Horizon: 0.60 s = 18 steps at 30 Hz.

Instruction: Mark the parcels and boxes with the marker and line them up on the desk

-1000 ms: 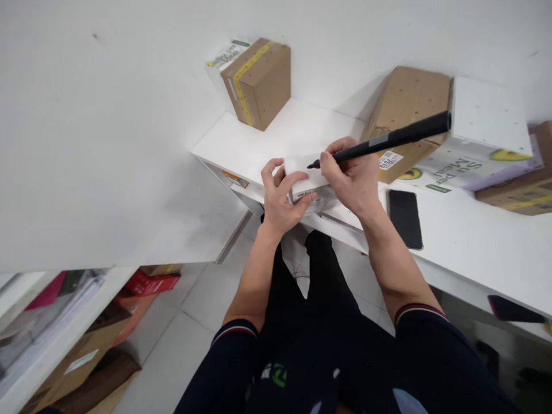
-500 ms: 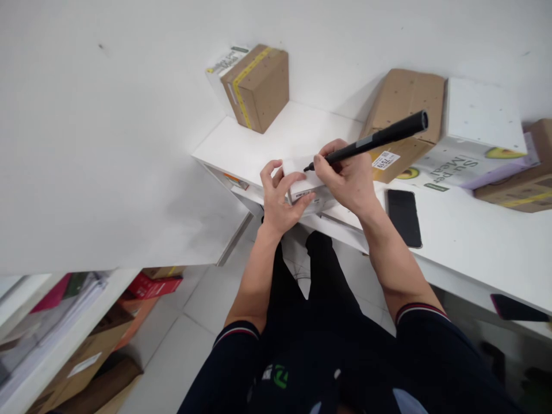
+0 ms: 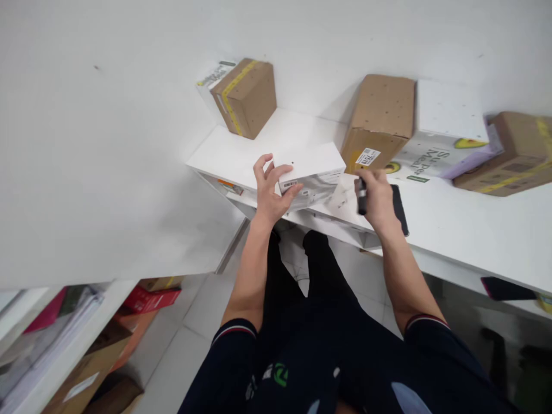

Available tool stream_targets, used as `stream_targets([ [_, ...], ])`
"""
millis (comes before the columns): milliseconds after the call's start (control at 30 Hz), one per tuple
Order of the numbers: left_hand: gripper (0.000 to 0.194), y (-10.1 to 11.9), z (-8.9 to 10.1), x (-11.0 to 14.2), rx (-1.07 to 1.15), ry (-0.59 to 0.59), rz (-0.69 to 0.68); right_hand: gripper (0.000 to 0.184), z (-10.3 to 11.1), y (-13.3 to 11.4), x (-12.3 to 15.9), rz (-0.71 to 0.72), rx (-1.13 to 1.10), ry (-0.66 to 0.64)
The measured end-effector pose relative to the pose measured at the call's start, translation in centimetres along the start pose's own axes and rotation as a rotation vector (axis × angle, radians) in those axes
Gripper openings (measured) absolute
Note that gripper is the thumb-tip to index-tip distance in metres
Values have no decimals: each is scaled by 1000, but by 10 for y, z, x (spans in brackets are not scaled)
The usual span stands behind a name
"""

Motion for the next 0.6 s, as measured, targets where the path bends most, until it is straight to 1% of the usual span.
stream_targets([
  [67,59,-1,-3,0,25,18,-15,43,-25,16,3,-22,300,-219],
  [133,60,-1,-4,1,41,37,-26,49,-45,22,4,5,482,-360],
  [233,62,0,-5,3,37,40,-20,52,-65,23,-1,50,580,-437],
  [300,62,0,-4,3,29,36,-11,52,-71,25,-2,52,574,-456],
  [333,62,1,-3,4,24,37,-12,54,-70,27,-1,45,558,-454],
  [400,61,4,-1,5,8,43,-25,58,-61,32,4,9,518,-412],
  [467,61,6,2,9,-4,46,-41,59,-39,45,14,-84,490,-312],
  [533,66,5,4,14,2,43,-30,62,-13,68,32,-256,489,-207],
  [600,77,1,6,22,34,51,25,82,6,94,55,-448,480,-170],
])
Point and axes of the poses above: each hand's wrist, its own x-axis away from the middle knuckle, its own z-axis out of the back of the hand, y = z × x, the point moved 10 cm from there along -x, towards the middle knuckle, and after that the axes turned 3 degrees about -y, right-handed, at the moved point
